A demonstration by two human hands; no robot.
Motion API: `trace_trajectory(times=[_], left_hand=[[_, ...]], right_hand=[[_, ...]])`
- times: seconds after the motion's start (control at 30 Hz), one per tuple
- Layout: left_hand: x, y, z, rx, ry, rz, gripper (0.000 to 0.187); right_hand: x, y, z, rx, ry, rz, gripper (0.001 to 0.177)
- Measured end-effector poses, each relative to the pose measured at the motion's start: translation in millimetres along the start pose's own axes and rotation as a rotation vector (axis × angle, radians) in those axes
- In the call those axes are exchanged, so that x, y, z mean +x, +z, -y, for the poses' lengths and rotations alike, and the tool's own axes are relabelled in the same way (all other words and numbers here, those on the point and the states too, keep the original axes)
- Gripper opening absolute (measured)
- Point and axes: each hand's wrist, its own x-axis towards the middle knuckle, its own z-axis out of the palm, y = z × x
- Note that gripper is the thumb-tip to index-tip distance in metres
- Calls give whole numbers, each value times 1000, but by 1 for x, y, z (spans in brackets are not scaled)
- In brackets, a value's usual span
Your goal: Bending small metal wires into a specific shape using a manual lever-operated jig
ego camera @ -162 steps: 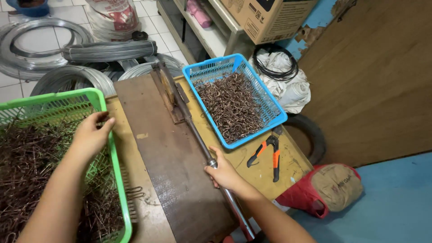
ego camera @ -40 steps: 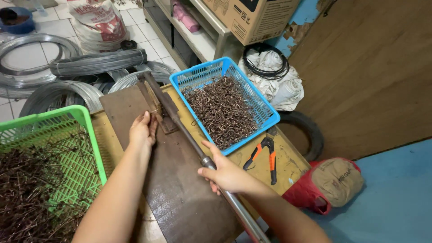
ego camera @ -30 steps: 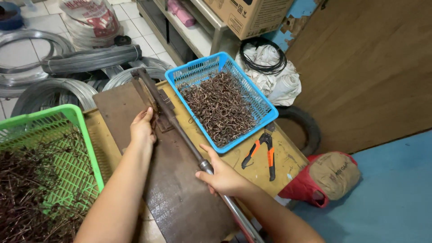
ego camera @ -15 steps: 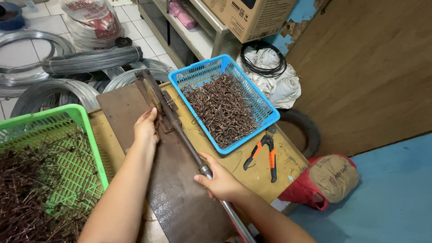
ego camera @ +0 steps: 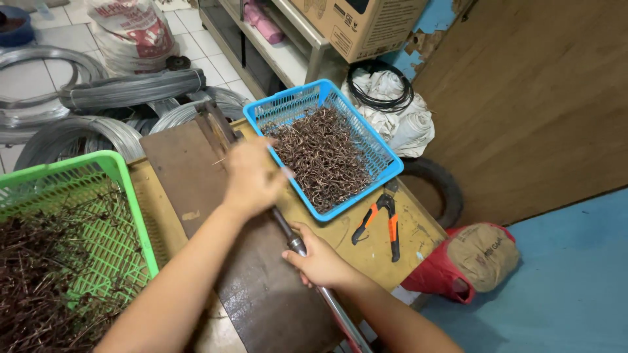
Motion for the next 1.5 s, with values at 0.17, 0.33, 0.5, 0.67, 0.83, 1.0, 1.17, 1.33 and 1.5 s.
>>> trace_trajectory(times=[0.17,0.33,0.5,0.67,0.83,1.0,1.17,1.33,1.5], left_hand=[[-10,30,-17,142,348,493,94],[-12,36,-18,216,254,685,92],[-6,34,-22,261,226,800,94],[-11,42,-22,237,236,745,97],[-17,48,-20,223,237,716,95],[-21,51,-19,232,244,658,92],[-23,56,-15,241,255,643,92],[-25,57,-18,221,246,656,89],[-30,68,-15,208,186,679,89]], right_hand=[[3,4,4,-53,4,-16,55],[15,2,-10,33,9,9,55],[6,9,26,-175,166,-68,30],[23,13,13,-510,193,-149,34],[30,15,-5,-481,103,-206,39],[24,16,5,-521,165,-203,44],[33,17,-13,-492,130,-228,37],[46,14,-43,-550,36,-276,29],[57,10,-65,-501,-117,-262,21]])
